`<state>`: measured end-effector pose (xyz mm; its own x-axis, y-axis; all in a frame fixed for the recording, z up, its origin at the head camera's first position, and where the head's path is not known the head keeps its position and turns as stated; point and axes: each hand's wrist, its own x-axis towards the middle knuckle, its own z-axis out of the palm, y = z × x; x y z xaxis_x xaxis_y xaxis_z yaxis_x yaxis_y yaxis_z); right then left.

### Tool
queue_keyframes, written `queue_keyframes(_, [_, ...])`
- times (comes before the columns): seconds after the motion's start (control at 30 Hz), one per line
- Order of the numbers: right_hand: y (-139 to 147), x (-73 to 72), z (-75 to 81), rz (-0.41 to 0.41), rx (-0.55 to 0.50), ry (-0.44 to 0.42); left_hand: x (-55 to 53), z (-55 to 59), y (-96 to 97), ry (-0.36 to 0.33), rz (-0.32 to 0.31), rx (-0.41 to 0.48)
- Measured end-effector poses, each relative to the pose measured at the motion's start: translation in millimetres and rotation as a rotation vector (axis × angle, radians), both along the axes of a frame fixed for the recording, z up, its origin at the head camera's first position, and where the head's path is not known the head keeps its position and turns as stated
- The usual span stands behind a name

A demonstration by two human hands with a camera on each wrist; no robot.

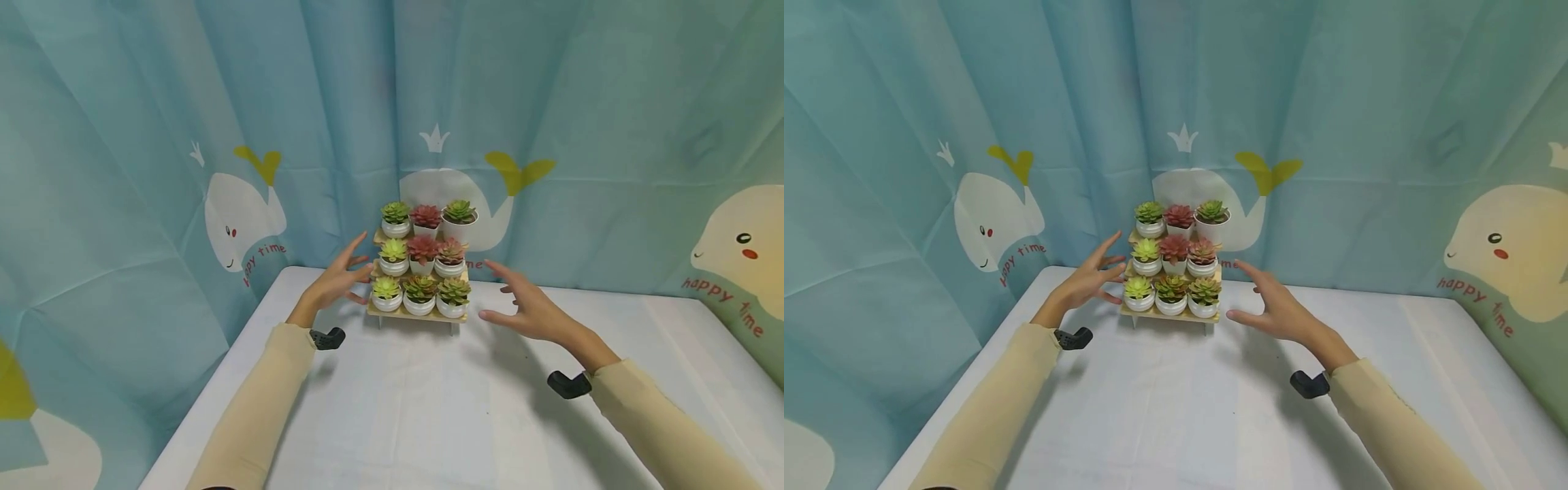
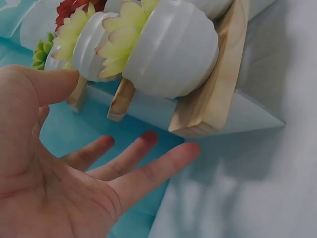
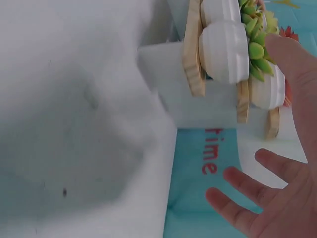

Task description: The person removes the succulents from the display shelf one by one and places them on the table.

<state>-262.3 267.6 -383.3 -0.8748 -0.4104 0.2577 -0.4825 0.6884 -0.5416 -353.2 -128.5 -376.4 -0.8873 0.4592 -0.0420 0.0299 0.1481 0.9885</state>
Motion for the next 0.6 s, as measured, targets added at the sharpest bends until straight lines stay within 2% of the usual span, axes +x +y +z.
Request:
queue_keyframes(0.33, [-17.4, -9.4, -8.9, 0.014, -0.081, -0.012, -7.6, -1.3, 6.3, -0.012, 0.000, -0.033])
queue_keyframes(0.6, [-26.1, -13.8, -17.0, 0.018, -0.152, -0.083, -9.2, -1.4, 10.4, 0.006, -0.010, -0.082])
